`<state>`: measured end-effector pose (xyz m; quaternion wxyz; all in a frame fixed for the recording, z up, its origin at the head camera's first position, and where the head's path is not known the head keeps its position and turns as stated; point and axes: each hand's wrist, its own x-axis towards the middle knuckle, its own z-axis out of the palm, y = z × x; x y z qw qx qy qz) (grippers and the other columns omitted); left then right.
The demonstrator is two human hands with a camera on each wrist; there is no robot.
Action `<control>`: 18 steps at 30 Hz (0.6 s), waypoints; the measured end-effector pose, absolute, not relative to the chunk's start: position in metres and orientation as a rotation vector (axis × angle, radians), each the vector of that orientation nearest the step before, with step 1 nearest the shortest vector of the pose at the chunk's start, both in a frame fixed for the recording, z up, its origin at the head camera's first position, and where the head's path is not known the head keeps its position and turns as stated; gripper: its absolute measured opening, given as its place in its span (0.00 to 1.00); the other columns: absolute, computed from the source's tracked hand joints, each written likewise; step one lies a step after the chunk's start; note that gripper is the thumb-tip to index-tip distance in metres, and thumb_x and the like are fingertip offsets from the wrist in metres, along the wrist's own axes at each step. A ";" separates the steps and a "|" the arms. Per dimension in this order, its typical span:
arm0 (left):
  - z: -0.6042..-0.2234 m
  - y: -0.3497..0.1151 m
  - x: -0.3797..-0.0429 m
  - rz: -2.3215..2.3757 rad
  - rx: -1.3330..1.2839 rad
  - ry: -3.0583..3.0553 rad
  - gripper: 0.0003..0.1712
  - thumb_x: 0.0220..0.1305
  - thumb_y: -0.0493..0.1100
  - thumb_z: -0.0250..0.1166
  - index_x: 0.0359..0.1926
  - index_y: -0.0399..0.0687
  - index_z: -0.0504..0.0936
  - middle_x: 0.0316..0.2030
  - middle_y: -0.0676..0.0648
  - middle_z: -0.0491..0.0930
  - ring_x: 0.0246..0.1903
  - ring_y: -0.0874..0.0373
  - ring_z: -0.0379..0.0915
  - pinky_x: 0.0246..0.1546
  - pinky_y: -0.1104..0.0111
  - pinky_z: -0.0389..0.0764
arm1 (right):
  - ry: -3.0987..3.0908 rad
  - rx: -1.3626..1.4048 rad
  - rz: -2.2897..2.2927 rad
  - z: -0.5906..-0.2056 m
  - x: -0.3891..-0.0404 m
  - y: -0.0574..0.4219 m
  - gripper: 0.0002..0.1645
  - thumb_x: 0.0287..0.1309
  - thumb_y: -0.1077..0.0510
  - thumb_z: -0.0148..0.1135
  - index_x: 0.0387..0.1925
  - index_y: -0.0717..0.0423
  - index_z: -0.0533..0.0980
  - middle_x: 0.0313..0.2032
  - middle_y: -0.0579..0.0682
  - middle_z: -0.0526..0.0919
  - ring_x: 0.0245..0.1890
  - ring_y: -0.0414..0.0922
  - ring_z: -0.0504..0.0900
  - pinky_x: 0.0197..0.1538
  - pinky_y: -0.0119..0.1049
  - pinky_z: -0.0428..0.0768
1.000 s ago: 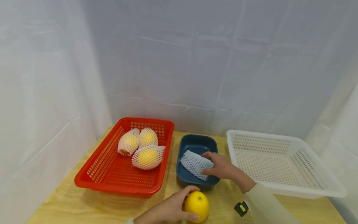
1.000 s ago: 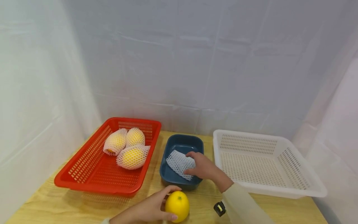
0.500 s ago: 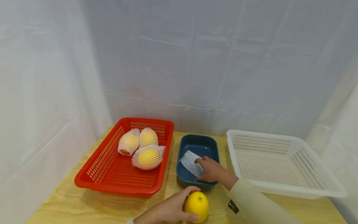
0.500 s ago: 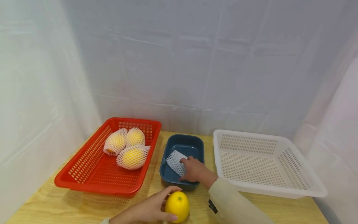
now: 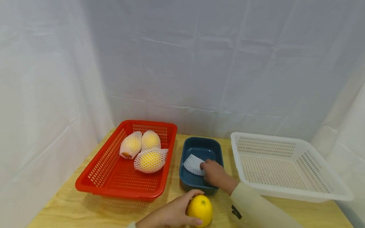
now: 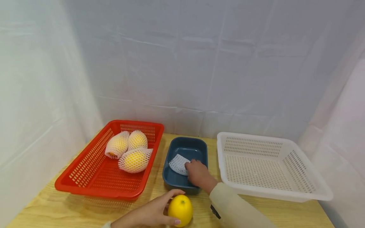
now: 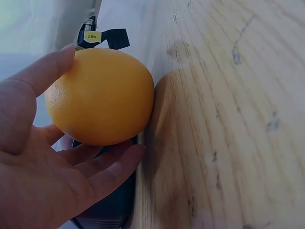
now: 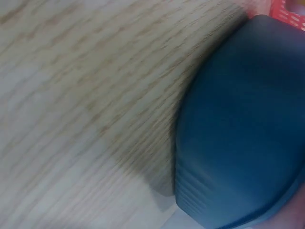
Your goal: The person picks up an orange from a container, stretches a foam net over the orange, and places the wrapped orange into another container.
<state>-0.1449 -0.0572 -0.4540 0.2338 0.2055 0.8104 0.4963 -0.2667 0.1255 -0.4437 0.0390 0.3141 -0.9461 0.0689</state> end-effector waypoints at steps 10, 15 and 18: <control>-0.451 -0.056 -0.145 1.365 0.556 2.198 0.37 0.57 0.49 0.73 0.65 0.63 0.65 0.54 0.55 0.71 0.48 0.56 0.69 0.53 0.56 0.73 | -2.800 0.860 0.279 -0.448 -0.271 0.126 0.08 0.53 0.71 0.63 0.34 0.60 0.81 0.31 0.55 0.81 0.32 0.50 0.80 0.40 0.45 0.81; -0.450 -0.057 -0.145 1.373 0.534 2.169 0.37 0.58 0.47 0.72 0.65 0.63 0.65 0.54 0.54 0.71 0.49 0.54 0.68 0.55 0.52 0.71 | -2.674 0.869 0.395 -0.444 -0.267 0.129 0.09 0.48 0.72 0.67 0.31 0.59 0.80 0.30 0.54 0.81 0.30 0.49 0.79 0.38 0.44 0.81; -0.449 -0.060 -0.146 1.399 0.526 2.137 0.36 0.58 0.47 0.71 0.65 0.62 0.64 0.55 0.53 0.71 0.50 0.53 0.68 0.56 0.51 0.71 | -2.629 0.848 0.486 -0.442 -0.266 0.132 0.09 0.48 0.70 0.68 0.32 0.59 0.80 0.30 0.52 0.81 0.31 0.47 0.78 0.38 0.43 0.81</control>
